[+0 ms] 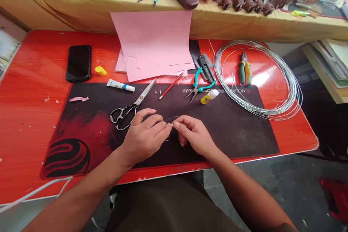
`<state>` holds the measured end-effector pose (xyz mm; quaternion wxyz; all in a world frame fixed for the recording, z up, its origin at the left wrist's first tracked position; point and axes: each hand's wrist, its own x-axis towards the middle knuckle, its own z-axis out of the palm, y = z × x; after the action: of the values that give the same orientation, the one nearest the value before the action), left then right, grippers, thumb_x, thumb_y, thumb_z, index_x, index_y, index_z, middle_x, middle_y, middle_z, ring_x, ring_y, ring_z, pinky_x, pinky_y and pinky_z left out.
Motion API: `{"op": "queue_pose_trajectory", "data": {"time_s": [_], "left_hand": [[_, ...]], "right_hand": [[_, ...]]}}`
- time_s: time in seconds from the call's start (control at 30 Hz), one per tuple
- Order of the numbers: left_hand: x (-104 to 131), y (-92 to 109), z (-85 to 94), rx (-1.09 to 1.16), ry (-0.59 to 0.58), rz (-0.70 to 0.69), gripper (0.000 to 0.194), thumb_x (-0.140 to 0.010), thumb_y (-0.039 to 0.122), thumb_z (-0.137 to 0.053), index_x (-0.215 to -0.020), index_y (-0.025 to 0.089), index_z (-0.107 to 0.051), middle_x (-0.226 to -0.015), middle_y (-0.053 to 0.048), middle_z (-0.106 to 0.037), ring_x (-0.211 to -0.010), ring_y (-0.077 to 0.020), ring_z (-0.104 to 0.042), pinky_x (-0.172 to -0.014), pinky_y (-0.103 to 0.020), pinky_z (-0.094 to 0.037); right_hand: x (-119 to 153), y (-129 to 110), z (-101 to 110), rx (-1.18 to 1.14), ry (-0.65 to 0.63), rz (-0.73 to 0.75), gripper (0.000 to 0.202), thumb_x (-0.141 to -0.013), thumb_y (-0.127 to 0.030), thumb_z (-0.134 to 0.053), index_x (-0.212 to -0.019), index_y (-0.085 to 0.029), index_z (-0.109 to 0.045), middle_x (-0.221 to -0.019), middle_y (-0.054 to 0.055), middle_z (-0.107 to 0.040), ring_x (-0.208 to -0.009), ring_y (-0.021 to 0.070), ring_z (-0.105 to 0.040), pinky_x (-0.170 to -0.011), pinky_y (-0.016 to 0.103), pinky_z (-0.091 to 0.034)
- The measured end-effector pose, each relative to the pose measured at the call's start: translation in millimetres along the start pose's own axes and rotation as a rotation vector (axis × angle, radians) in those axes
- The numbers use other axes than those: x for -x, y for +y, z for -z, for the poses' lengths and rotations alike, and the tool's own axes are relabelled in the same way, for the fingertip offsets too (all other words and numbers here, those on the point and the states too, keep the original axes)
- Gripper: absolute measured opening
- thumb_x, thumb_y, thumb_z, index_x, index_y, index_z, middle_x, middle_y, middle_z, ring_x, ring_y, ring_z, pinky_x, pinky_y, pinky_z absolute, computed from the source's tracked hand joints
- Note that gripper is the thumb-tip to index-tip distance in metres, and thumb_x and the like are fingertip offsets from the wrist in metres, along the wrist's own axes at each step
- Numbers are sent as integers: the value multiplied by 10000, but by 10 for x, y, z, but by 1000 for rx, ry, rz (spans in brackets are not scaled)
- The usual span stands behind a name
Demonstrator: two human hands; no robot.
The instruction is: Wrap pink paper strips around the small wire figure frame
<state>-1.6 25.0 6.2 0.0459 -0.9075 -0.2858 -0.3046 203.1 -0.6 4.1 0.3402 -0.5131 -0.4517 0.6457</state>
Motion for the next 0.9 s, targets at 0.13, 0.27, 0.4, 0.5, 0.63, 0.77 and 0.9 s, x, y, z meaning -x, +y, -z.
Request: {"op": "queue_pose_trajectory", "data": {"time_s": [0.13, 0.27, 0.4, 0.5, 0.63, 0.77, 0.9], "left_hand": [[15, 5, 4, 5, 10, 5, 161, -943, 82, -650, -1001, 219, -711, -847, 3, -795, -883, -197, -735, -1010, -462, -499], [41, 13, -2, 1, 5, -3, 174, -942, 85, -662, -1029, 225, -715, -867, 3, -798, -905, -199, -739, -1025, -465, -498], [44, 17, -4, -16, -4, -21, 159, -948, 81, -656, -1017, 211, -717, -861, -6, -795, -903, -201, -732, -1022, -466, -504], [34, 20, -6, 20, -30, -6, 149, -953, 72, -638, -978, 199, -713, -839, -14, -786, -894, -198, -726, -1030, -458, -503], [10, 18, -8, 107, -42, 92, 160, -963, 82, -621, -913, 214, -697, -794, 5, -773, -843, -190, -714, -1018, -455, -495], [-11, 9, 8, 205, -43, 249, 141, -973, 125, -637, -902, 224, -709, -768, 16, -761, -802, -184, -711, -1009, -457, -482], [-10, 8, 22, 272, -32, 336, 141, -978, 158, -649, -885, 222, -734, -755, 13, -753, -776, -177, -700, -1007, -456, -474]], "right_hand": [[23, -4, -33, 43, 43, 11, 313, -948, -502, -704, -925, -192, -670, -559, -50, -590, -487, 123, -533, -536, 249, -429], [23, 32, -58, 77, 83, 34, 305, -969, -498, -676, -905, -200, -667, -535, -53, -578, -479, 126, -522, -542, 252, -422], [25, 60, -75, 170, 113, 49, 271, -983, -457, -655, -880, -207, -668, -512, -56, -567, -461, 126, -501, -525, 253, -394], [31, 78, -94, 273, 155, 98, 235, -988, -402, -642, -850, -213, -665, -490, -62, -544, -457, 123, -470, -537, 260, -382], [26, 74, -97, 281, 147, 103, 222, -995, -386, -634, -855, -216, -658, -486, -65, -543, -454, 123, -466, -540, 261, -383], [23, 44, -65, 143, 76, 71, 257, -997, -445, -645, -895, -209, -660, -524, -59, -575, -467, 125, -519, -536, 253, -418], [30, 50, -53, 27, 50, 59, 266, -956, -463, -712, -969, -201, -667, -602, -53, -603, -498, 123, -563, -527, 247, -449]]}}
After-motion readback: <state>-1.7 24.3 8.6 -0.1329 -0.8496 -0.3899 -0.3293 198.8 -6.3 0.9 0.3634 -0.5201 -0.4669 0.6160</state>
